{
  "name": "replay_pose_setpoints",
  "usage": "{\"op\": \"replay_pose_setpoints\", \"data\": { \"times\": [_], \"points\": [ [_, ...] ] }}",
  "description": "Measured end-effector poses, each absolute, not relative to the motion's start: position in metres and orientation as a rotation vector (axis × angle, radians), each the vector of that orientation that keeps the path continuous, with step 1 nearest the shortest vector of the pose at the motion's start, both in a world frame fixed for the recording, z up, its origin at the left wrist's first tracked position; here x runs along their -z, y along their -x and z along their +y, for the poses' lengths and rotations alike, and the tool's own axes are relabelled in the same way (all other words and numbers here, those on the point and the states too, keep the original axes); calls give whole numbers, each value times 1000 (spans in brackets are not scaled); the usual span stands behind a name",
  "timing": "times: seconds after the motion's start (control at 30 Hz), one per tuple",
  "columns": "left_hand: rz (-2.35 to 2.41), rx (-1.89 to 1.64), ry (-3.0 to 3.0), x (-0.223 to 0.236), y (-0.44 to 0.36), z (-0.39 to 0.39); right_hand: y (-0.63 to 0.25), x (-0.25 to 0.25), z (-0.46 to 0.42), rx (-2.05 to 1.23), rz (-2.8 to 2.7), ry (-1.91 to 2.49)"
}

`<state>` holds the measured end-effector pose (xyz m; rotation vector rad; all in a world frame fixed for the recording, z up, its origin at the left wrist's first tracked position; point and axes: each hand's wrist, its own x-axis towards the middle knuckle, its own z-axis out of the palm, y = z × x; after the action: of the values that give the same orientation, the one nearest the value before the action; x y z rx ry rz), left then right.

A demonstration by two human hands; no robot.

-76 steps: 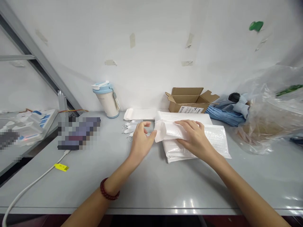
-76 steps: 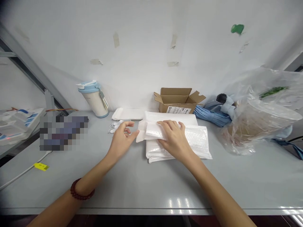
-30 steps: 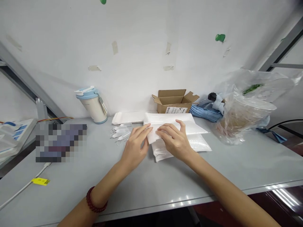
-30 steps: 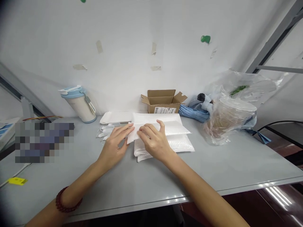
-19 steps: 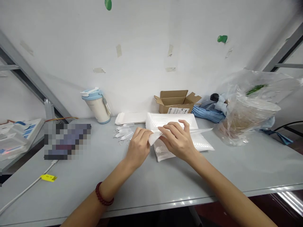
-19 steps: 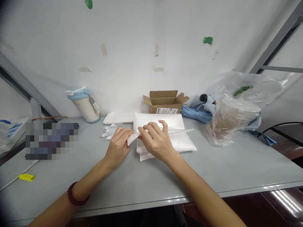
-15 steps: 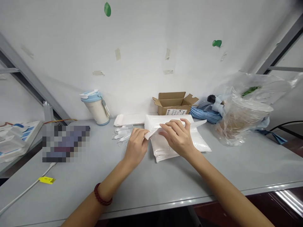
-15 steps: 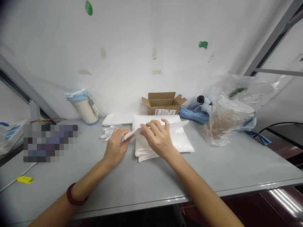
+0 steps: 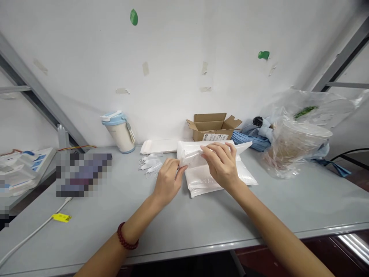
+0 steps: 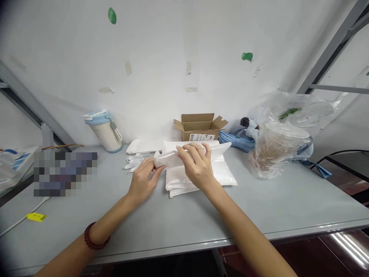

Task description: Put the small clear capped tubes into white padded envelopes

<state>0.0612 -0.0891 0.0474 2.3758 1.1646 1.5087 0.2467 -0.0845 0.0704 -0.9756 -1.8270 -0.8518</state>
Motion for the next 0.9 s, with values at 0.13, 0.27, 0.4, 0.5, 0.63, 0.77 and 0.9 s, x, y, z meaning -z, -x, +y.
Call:
{"op": "replay_pose_setpoints", "data": {
  "times": [0.13,0.27,0.4,0.5,0.63,0.77,0.9],
  "points": [
    [1219,-1388,-1997,-53,-62,-93,-249,-73,-87,831,-1778,1047],
    [1153,-1166,-1600,-53,-65,-92,-249,-71,-86,765,-1840,1105],
    [1123,-973,-1344,-49,-68,-91,-249,-65,-82,657,-1955,1149],
    [1056,-880,-1245,-48,-68,-91,-249,-60,-79,540,-2072,1252],
    [1016,-836,-1214,-50,-65,-91,-251,-60,-78,316,-2142,1502],
    [1051,-788,-1239,-48,-65,-90,-253,-67,-79,149,-2136,1646],
    [1161,-753,-1333,-44,-69,-89,-252,-72,-81,199,-2122,1707]
  ]
}}
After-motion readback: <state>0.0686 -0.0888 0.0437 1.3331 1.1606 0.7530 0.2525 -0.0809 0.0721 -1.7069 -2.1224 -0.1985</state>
